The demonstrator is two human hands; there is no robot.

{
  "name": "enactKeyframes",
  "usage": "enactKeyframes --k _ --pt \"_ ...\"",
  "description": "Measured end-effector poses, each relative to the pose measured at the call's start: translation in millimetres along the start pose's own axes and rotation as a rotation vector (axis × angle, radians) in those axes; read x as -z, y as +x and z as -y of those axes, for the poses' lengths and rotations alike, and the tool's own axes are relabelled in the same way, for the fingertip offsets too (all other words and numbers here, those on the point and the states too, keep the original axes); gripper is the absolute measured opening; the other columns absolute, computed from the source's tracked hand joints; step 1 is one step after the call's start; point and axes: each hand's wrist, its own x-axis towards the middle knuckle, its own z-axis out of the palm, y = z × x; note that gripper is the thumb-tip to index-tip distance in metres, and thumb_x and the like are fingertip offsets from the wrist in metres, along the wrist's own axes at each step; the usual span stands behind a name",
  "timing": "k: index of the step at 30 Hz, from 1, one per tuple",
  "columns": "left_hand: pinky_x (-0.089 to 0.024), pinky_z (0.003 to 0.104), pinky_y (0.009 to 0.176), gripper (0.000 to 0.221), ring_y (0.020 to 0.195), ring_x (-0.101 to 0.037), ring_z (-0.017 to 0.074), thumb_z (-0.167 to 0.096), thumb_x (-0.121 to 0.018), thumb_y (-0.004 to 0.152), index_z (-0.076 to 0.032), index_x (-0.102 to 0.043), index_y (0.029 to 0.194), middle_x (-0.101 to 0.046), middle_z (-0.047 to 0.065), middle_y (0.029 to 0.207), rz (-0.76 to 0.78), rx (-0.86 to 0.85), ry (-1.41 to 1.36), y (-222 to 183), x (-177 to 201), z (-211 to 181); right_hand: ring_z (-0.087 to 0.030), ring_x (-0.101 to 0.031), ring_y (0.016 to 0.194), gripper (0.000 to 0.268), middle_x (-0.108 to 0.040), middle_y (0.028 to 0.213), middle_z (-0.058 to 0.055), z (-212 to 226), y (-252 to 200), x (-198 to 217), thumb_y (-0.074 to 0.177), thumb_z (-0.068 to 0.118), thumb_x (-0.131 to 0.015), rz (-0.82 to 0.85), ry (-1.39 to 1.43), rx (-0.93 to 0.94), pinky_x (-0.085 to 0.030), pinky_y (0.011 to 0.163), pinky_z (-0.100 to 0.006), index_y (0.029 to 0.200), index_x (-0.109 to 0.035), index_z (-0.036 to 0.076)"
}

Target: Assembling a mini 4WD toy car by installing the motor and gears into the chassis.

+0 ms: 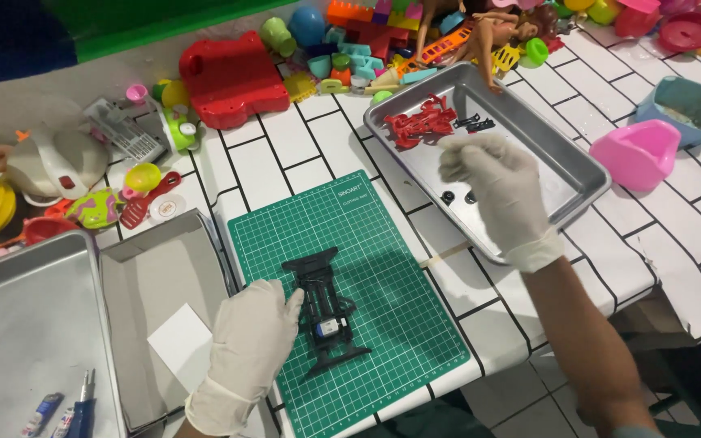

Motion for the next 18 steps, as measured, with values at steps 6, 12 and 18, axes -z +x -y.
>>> enactKeyframes --k 6,12,18 --pt "-0.056 0.045 0.065 0.041 0.067 -0.069 0.0298 -0.054 -0.056 0.102 -0.016 -0.063 0.085 -0.07 0.003 0.076 0.132 -0.006 -0.235 6.8 -2.7 -15.0 -0.008 -0.071 0.082 0.011 -0.078 0.099 -0.003 -2.1 71.2 67.8 0.098 0.006 -0.064 -0.313 -0.26 -0.133 -0.063 0.08 -0.021 0.092 -0.072 0.011" --pt "-0.058 0.048 0.069 0.033 0.075 -0.072 0.0368 -0.035 -0.059 0.103 -0.008 -0.067 0.087 -0.073 0.012 0.077 0.12 0.06 -0.427 14.1 -8.9 -27.8 -0.016 -0.065 0.082 0.024 -0.077 0.102 -0.005 -52.2 97.6 111.8 0.088 0.008 -0.061 -0.244 -0.994 -0.337 -0.056 0.073 -0.032 0.103 -0.08 0.01" --pt "-0.051 0.045 0.063 0.041 0.067 -0.064 0.0317 -0.039 -0.065 0.099 -0.01 -0.054 0.071 -0.063 0.009 0.065 0.212 0.116 -0.546 13.2 8.4 -36.2 -0.022 -0.068 0.081 0.034 -0.078 0.094 -0.005 -70.6 112.4 118.2 0.084 0.011 -0.052 -0.049 -1.177 -0.181 -0.055 0.08 -0.034 0.097 -0.084 0.014"
